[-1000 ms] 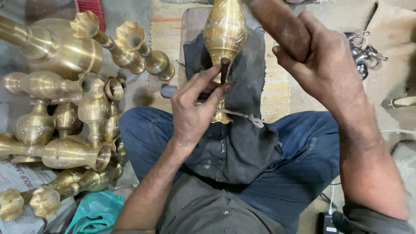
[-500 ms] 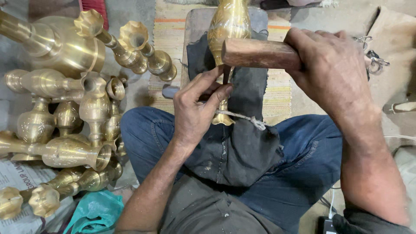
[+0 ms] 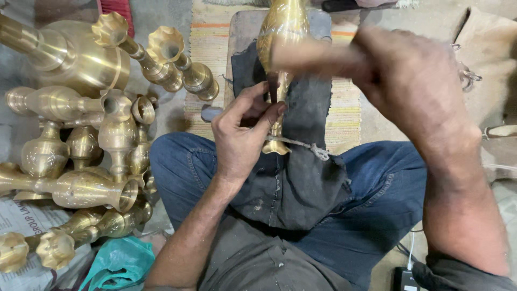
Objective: The person sits cross-legged on the floor holding a brass vase against a lap cushion and hammers a punch against its surface with a wooden mallet, working a decorative pattern into the metal. They reposition the punch and rotate the vase as they work around its body.
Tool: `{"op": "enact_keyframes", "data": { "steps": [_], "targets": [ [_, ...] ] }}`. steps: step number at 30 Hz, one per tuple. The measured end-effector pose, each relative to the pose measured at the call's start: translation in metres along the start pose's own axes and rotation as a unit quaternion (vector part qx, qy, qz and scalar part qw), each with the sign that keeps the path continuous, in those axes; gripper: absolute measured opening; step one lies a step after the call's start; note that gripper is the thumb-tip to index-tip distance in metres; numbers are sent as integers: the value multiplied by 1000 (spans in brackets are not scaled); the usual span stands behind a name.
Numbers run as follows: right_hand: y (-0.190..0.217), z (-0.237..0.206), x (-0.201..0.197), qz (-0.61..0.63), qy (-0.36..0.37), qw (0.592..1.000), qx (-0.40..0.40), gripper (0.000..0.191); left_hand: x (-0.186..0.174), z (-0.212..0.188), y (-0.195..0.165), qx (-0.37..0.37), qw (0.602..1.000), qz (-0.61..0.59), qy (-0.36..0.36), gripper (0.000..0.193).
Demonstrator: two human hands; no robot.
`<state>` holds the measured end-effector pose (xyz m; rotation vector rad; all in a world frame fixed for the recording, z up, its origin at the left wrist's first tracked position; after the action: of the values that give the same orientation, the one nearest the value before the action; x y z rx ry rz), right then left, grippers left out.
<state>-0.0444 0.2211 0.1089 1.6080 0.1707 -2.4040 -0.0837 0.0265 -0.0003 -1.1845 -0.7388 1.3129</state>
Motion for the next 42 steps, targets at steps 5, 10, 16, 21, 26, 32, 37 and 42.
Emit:
{"op": "enact_keyframes", "data": {
  "steps": [5,10,16,21,26,32,37,42],
  "targets": [
    [0,-2,-9,-39,-49,998,-17,23,5,1,-6,20,1000,-10,19,39],
    [1,-10,-8,5,-80,997,-21,25,11,-4,-31,117,989,80,43,38],
    [-32,-22,8,212,-70,964,143,26,14,-2,-35,105,982,143,62,38],
    [-8,-25,2,43,-65,997,26,25,14,-3,-35,101,984,133,61,35],
    [-4,-25,7,-21,-38,999,4,26,11,5,-22,54,993,86,60,38],
    [-16,-26,3,82,-96,991,46,24,12,17,-2,-24,991,2,130,40],
    [-17,-18,3,-40,-112,992,31,29,8,21,-7,10,993,22,114,37],
    [-37,-11,23,212,-65,972,76,38,11,21,-2,-20,991,-27,132,38]
  ]
}}
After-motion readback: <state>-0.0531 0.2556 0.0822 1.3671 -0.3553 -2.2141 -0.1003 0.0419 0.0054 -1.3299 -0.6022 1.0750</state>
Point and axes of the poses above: each hand's wrist, its own z-axis towards the middle knuckle, its own x-axis out of the palm, y = z × x, the point moved 10 cm from there along z, towards the middle knuckle, and after that the axes turned 2 degrees about -x, right-handed, at the moved point
